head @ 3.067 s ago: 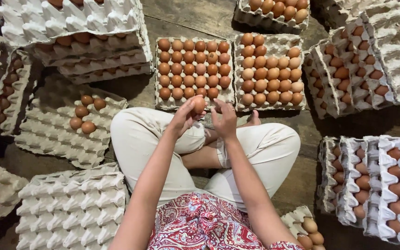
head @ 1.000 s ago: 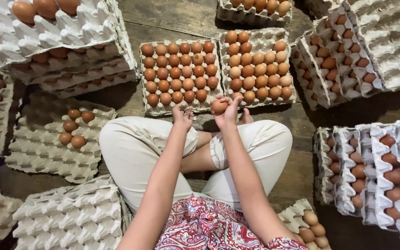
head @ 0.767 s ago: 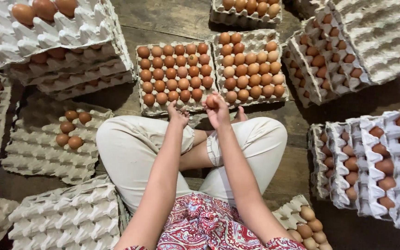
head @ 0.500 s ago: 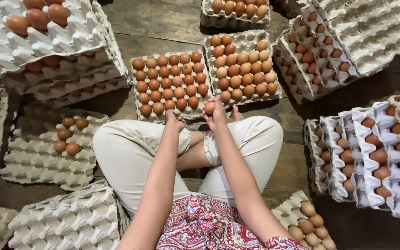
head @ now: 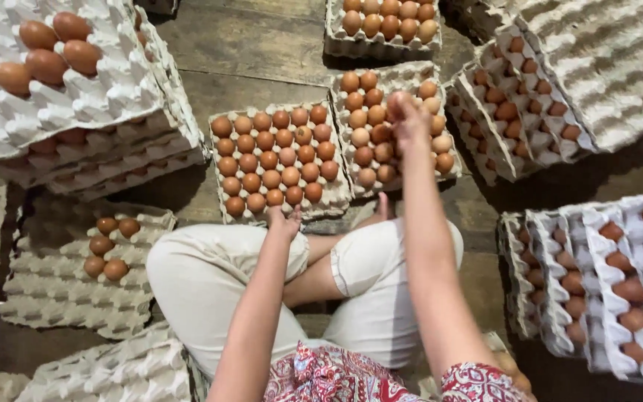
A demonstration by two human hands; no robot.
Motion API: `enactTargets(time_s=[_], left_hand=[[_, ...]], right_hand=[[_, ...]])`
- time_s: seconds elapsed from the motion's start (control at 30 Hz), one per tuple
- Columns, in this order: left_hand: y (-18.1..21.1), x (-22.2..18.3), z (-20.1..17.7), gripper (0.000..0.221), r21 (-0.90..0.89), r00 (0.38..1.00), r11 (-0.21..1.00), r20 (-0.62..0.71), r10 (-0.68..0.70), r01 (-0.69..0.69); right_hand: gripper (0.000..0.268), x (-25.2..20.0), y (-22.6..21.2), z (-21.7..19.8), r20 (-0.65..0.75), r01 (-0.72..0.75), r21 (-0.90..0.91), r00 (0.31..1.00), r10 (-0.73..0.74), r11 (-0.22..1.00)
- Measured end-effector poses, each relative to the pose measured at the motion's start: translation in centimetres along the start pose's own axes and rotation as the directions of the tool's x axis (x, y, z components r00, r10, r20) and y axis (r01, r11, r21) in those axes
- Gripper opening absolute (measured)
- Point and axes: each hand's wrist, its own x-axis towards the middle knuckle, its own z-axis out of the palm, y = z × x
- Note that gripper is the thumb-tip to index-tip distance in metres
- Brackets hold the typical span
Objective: Sorting and transferring chicken eggs from bulk stacks into individual cardboard tray slots.
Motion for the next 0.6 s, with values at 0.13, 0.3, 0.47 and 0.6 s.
enactTargets(time_s=[0.13, 0.3, 0.47, 0.6], left_hand=[[0.3, 0.7, 0.1, 0.039, -0.051, 1.0, 0.999, -0.022, -0.014, 0.013], [0.3, -0.7, 0.7, 0.038, -0.025, 0.997, 1.0, -0.082, -0.008, 0.006], [0.0, 1.0, -0.1, 0.034, -0.028, 0.99, 1.0, -0.142, -0.007, 0.003], [-0.7, 1.2, -0.9, 0.033, -0.027, 0.985, 1.0, -0.17, 0.0, -0.005]], right_hand=[[0.062, 15.2, 0.8, -1.6, -0.127, 0.132, -0.29, 0.977, -0.174, 0.948], [0.049, 15.9, -3.4, -0.3, -0.069, 0.147, -0.856, 0.917, -0.393, 0.495], [0.045, 14.6, -3.7, 1.4, 0.13, 0.274, -0.924, 0.881, -0.455, 0.267], [0.034, 12.5, -4.5, 0.8, 0.18, 0.251, -0.962, 0.879, -0.441, 0.108]])
